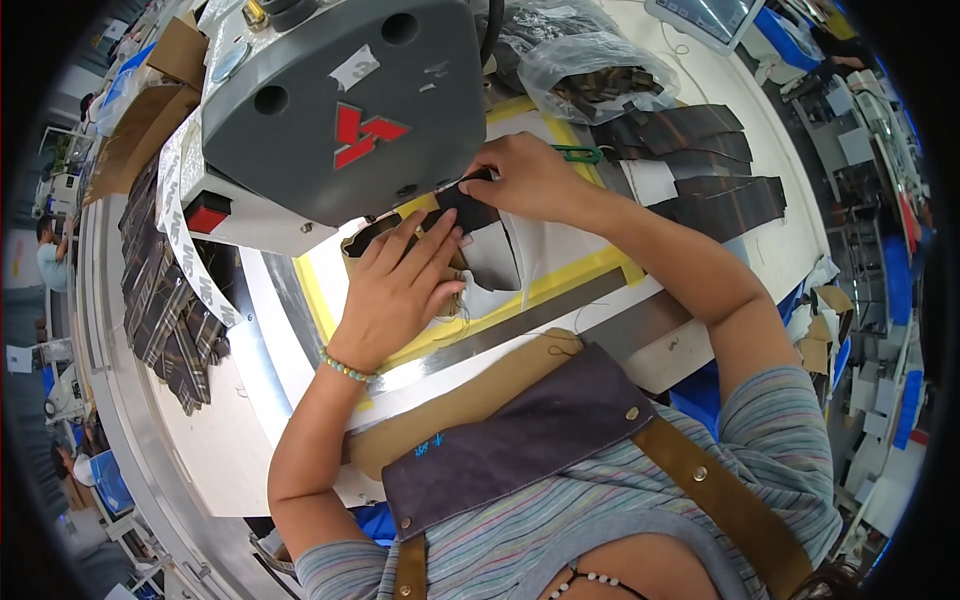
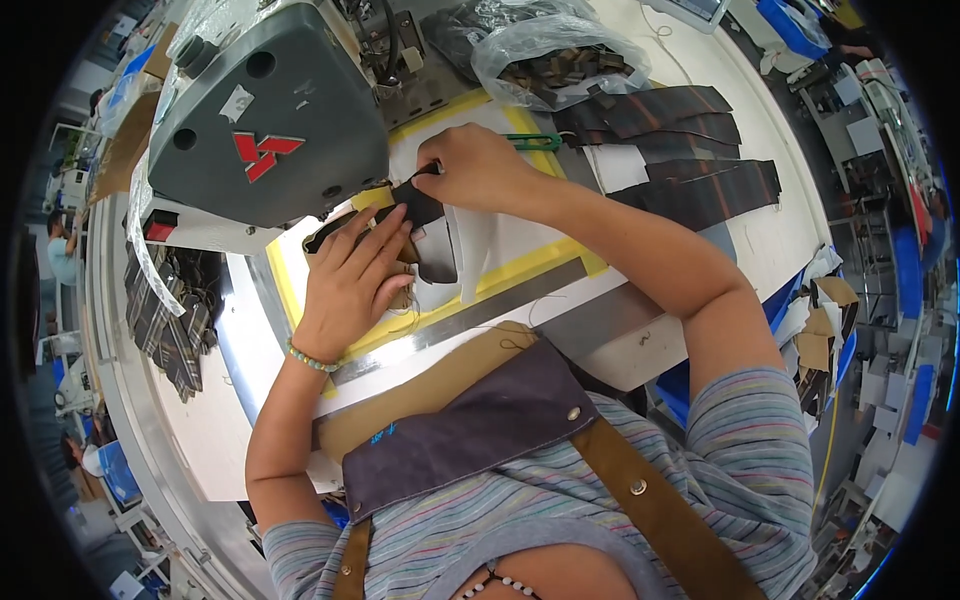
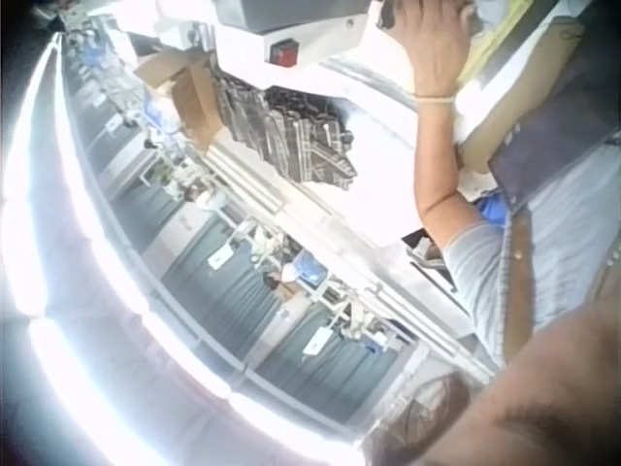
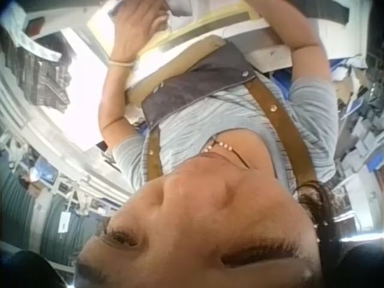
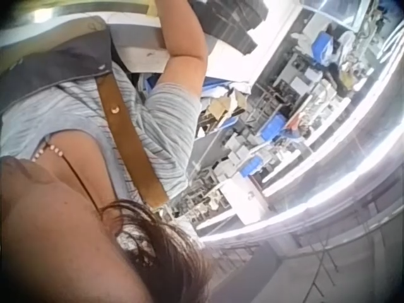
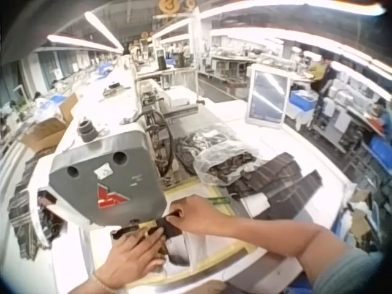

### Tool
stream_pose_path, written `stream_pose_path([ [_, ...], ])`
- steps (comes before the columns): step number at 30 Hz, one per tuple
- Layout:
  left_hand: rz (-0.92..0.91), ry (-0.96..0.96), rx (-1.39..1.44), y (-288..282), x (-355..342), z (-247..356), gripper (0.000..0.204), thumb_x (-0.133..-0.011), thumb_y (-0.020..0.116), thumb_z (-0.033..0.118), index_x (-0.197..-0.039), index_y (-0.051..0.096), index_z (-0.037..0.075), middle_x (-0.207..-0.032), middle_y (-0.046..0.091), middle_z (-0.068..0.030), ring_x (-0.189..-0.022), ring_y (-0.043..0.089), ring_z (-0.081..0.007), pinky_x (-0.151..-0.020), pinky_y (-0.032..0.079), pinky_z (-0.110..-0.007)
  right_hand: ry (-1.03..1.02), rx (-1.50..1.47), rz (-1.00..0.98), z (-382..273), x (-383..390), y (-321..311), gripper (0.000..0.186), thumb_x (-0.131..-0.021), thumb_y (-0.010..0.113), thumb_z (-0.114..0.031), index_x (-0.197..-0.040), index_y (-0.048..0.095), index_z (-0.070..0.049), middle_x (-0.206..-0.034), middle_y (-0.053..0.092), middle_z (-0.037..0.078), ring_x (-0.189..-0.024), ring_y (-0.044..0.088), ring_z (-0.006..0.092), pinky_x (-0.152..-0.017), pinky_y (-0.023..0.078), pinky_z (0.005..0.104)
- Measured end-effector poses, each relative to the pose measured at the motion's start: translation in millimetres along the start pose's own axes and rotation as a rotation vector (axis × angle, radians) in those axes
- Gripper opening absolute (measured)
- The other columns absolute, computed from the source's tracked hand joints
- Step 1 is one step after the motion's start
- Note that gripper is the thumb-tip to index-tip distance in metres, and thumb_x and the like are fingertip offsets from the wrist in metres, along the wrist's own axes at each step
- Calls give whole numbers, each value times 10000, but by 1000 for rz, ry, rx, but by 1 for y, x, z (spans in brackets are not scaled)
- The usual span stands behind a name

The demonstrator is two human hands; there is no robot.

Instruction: The recorder uses an industrial sewing machine to stitch together patterned leather components for a bag.

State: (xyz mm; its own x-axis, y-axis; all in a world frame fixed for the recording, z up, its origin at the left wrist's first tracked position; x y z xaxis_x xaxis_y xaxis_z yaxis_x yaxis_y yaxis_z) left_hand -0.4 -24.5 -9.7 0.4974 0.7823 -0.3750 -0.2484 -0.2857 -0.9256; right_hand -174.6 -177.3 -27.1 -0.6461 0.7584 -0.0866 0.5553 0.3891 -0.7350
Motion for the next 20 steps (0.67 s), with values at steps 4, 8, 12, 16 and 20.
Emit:
stream_pose_path([
  [4, -52, -17, -9, 1, -3, 0, 508, -915, 712, 376, -1295, 683, 39, -1459, 609, -69, -1371, 519, -299, -1094, 448, -428, 7, 25, -5, -2, 0, 2, 259, -819, 692, -283, -908, 793, -62, -772, 723, 181, -769, 705, 371, -756, 561, 452],
  [8, -59, -35, 7, 4, -3, -2, 524, -919, 710, 376, -1322, 667, 43, -1465, 602, -75, -1373, 515, -304, -1100, 442, -435, 13, 28, -26, -4, -3, -1, 251, -805, 682, -267, -893, 790, -58, -773, 721, 180, -765, 701, 376, -755, 562, 453],
  [12, -64, -55, 18, 5, -5, -2, 529, -923, 705, 377, -1335, 657, 48, -1470, 593, -82, -1380, 504, -307, -1106, 435, -444, 39, 11, -20, -5, -4, -1, 244, -802, 676, -256, -876, 787, -52, -768, 720, 174, -768, 699, 376, -756, 563, 452],
  [16, -96, -72, 51, 5, -6, -4, 524, -929, 699, 382, -1333, 654, 52, -1484, 575, -91, -1385, 493, -315, -1116, 420, -453, -29, 51, -5, -9, -3, -3, 291, -808, 718, -312, -965, 787, -76, -848, 741, 155, -803, 703, 372, -781, 564, 455],
  [20, -109, -101, 77, 6, -4, -4, 518, -931, 699, 384, -1327, 655, 55, -1492, 564, -104, -1389, 489, -327, -1126, 409, -460, -439, 321, 108, -13, -5, -41, 419, -810, 794, -381, -1132, 784, -112, -1238, 701, 105, -1208, 584, 317, -1006, 496, 434],
])
Point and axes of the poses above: each hand's wrist, its own x-axis away from the middle knuckle, its own y-axis out of the palm, z = x × y, the point moved 3 cm from there along -x, towards the middle knuckle
